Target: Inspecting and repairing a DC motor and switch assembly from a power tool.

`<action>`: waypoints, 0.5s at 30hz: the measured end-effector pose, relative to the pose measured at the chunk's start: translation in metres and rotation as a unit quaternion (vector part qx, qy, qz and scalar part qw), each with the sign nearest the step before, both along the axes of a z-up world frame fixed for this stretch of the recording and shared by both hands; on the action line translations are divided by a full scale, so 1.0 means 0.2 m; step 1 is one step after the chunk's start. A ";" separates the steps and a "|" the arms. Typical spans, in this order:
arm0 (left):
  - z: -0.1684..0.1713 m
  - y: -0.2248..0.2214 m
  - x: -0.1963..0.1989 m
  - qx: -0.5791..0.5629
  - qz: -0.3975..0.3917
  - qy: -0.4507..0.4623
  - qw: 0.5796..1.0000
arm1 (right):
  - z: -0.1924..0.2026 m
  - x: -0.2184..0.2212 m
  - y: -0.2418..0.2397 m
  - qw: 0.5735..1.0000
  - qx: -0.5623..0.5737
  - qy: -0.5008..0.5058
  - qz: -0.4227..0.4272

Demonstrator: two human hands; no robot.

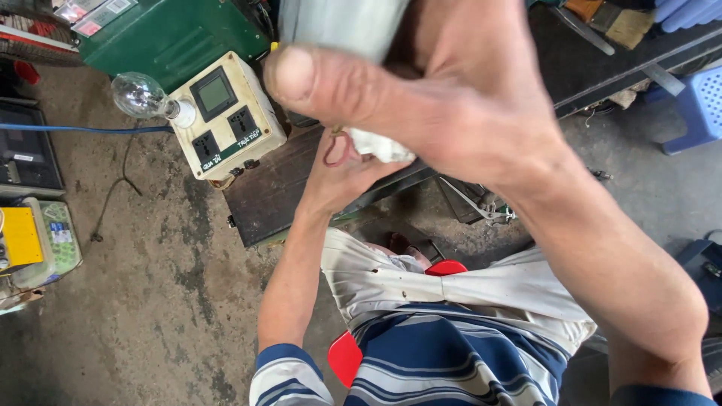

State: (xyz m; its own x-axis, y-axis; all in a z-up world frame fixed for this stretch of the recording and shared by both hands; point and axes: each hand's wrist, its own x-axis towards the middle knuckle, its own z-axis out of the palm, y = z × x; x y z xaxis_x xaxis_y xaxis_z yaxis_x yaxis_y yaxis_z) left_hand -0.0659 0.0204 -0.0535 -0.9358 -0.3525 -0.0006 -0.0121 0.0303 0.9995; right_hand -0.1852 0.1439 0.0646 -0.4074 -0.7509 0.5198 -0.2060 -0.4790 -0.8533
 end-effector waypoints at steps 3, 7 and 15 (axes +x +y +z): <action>0.00 0.00 -0.01 -0.051 0.072 0.015 0.996 | 0.00 0.00 -0.03 0.998 -0.007 0.054 0.030; -0.12 -0.11 0.02 -0.225 0.127 0.012 0.966 | -0.02 -0.01 -0.02 0.998 0.057 -0.008 -0.002; -0.18 -0.15 -0.01 -0.238 0.134 0.038 0.961 | -0.12 -0.11 0.02 0.995 0.064 -0.042 -0.060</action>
State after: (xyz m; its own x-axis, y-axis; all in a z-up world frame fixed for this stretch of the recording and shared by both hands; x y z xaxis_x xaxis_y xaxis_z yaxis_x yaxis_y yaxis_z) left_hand -0.0687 -0.0099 -0.0897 -0.8018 -0.5253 0.2848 -0.0111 0.4896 0.8719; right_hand -0.2072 0.1477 0.0401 -0.5365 -0.7520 0.3829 -0.1810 -0.3407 -0.9226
